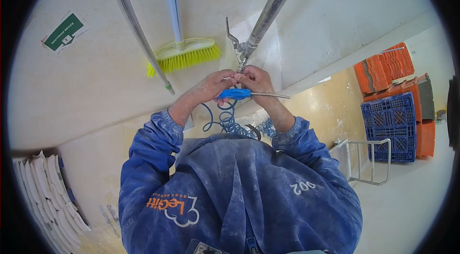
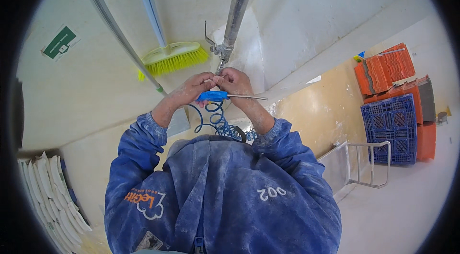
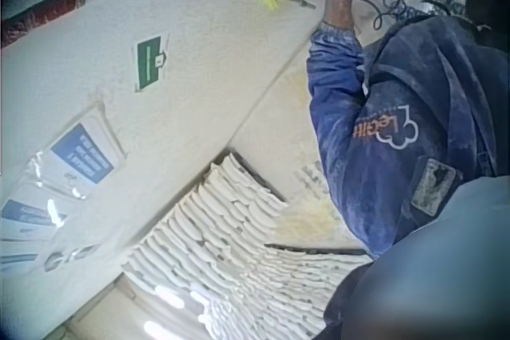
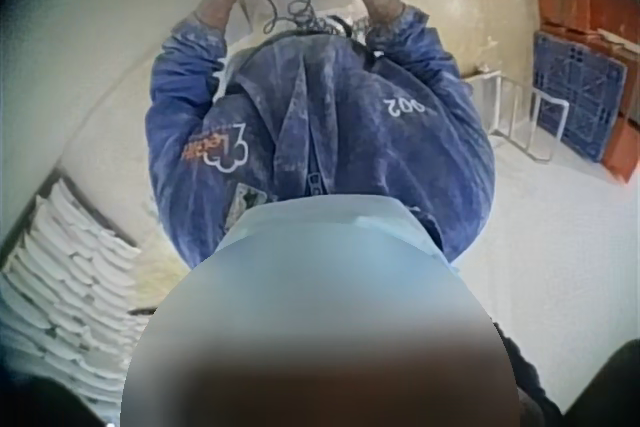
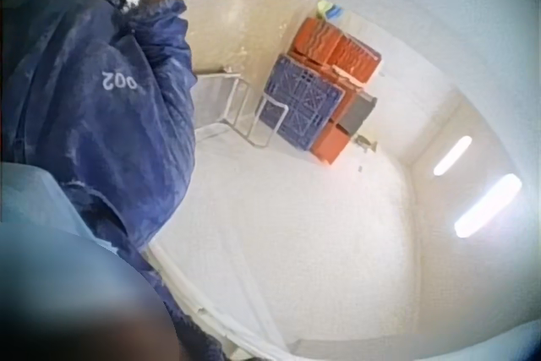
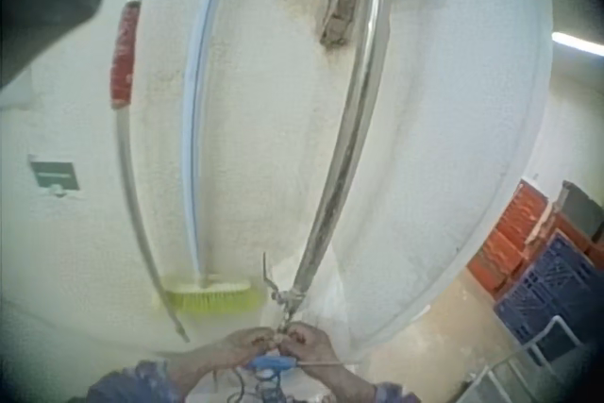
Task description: The person connects a blue air nozzle to a wall-mounted faucet and uses it to blow dust off several blue plastic pallets. They handle the pallets one by one, lifting and turning them to clean different sides and the grid surfaces before stacking them.
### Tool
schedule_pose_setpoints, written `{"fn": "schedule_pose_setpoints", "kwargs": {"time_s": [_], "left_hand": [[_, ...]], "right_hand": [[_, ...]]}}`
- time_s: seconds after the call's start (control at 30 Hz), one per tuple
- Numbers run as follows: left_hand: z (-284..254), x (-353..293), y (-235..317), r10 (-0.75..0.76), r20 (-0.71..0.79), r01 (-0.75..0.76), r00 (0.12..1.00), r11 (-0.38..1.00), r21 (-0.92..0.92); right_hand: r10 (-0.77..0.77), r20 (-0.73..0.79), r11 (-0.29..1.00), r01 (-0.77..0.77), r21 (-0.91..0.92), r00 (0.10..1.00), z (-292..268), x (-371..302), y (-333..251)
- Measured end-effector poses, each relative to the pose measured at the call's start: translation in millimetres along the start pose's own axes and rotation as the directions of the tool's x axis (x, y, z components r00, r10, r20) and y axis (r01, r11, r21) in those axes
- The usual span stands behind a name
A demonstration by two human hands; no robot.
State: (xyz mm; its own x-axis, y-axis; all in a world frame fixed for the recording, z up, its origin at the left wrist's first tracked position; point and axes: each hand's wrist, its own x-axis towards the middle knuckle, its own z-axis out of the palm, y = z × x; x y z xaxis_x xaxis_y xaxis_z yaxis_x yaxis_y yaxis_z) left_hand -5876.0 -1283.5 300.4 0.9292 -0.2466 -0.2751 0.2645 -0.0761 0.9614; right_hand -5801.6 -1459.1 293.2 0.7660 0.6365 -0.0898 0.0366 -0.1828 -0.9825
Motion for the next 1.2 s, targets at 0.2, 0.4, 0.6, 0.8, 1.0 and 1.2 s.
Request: {"fn": "schedule_pose_setpoints", "kwargs": {"time_s": [0.2, 0.4, 0.6, 0.8, 1.0, 1.2], "left_hand": [[-15, 4, -15, 0.054, 0.013, -0.053, 0.998, 0.997, -0.05], [-30, 4, -22, -0.005, 0.055, -0.001, 0.998, 0.994, 0.105], [-34, 19, -30, 0.1, -0.015, -0.094, 0.995, 0.966, 0.241], [-27, 29, -25, 0.134, -0.009, -0.13, 0.991, 0.972, 0.194], [-27, 32, -30, 0.138, -0.057, -0.123, 0.989, 0.969, 0.213], [-27, 44, -34, 0.226, -0.102, -0.217, 0.969, 0.972, 0.091]], "right_hand": [[-0.019, -0.169, 0.974, -0.02, -0.226, 0.985, -10, -2, -20], [-0.536, 0.11, 0.378, 0.355, -0.855, 0.837, -35, 14, -38], [-0.463, 0.159, 0.332, 0.337, -0.881, 0.872, -29, 24, -45], [-0.413, 0.142, 0.242, 0.258, -0.935, 0.9, -26, 32, -40], [-0.452, 0.13, 0.318, 0.296, -0.901, 0.882, -23, 36, -39], [-0.433, 0.141, 0.365, 0.317, -0.875, 0.89, -27, 37, -37]]}}
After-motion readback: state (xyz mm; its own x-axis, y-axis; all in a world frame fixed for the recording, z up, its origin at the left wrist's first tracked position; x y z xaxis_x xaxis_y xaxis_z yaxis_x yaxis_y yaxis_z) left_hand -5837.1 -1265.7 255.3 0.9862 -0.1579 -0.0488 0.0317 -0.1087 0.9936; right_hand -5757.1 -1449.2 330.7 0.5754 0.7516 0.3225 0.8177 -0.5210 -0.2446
